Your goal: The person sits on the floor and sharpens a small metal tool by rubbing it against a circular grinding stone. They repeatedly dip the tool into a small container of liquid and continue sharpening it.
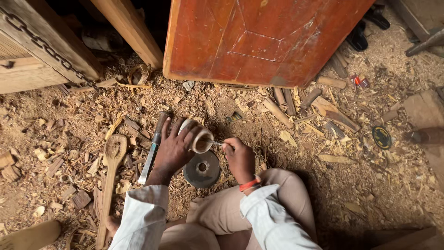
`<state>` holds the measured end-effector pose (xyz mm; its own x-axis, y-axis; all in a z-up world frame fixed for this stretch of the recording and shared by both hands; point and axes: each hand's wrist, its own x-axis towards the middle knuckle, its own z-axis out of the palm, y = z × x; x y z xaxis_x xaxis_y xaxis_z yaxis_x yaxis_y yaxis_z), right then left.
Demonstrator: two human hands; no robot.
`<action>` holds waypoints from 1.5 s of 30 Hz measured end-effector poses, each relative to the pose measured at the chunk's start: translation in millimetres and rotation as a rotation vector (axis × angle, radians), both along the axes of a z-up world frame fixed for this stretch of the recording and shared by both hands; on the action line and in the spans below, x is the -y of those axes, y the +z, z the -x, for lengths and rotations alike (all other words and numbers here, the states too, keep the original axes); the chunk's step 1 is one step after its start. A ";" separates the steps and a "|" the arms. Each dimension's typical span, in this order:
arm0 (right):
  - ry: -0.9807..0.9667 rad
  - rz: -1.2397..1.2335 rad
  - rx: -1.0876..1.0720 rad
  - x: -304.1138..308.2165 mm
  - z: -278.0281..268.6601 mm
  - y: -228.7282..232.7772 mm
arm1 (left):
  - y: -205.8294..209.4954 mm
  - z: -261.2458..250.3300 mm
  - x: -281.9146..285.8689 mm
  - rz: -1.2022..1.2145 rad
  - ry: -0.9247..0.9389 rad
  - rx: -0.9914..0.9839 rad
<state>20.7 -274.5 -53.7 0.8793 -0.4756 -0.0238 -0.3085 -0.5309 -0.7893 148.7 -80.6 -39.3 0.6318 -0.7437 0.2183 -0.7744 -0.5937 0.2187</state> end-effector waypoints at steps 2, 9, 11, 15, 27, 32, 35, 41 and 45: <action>-0.016 0.103 0.030 -6.5 -4.5 -5.5 | 5.0 5.2 -0.1 -0.061 -0.020 0.079; -0.106 -0.573 -0.025 -7.3 -6.3 -48.8 | -13.8 13.6 7.8 -0.118 0.010 0.073; -0.122 -0.832 0.006 5.7 -2.1 -52.8 | -24.0 9.4 11.0 -0.040 0.098 -0.082; -0.070 -0.914 0.020 27.7 15.5 -41.7 | -49.3 3.8 7.7 0.224 0.274 -0.214; 0.245 0.164 -0.008 -29.5 28.2 -3.7 | 16.8 -4.7 -64.1 0.034 0.591 -0.448; 0.258 0.134 -0.148 -19.9 20.3 -33.4 | 105.4 38.4 -87.9 0.482 0.655 -0.960; 0.339 -0.002 -0.245 -17.5 18.6 -46.6 | 123.5 84.0 -101.8 0.581 0.732 -1.183; 0.380 0.063 -0.390 -29.7 11.9 -56.3 | 76.7 135.0 -105.8 0.918 0.660 -1.208; 0.243 0.220 -0.429 -30.5 10.2 -67.2 | 46.1 132.1 -109.8 1.034 0.677 -1.173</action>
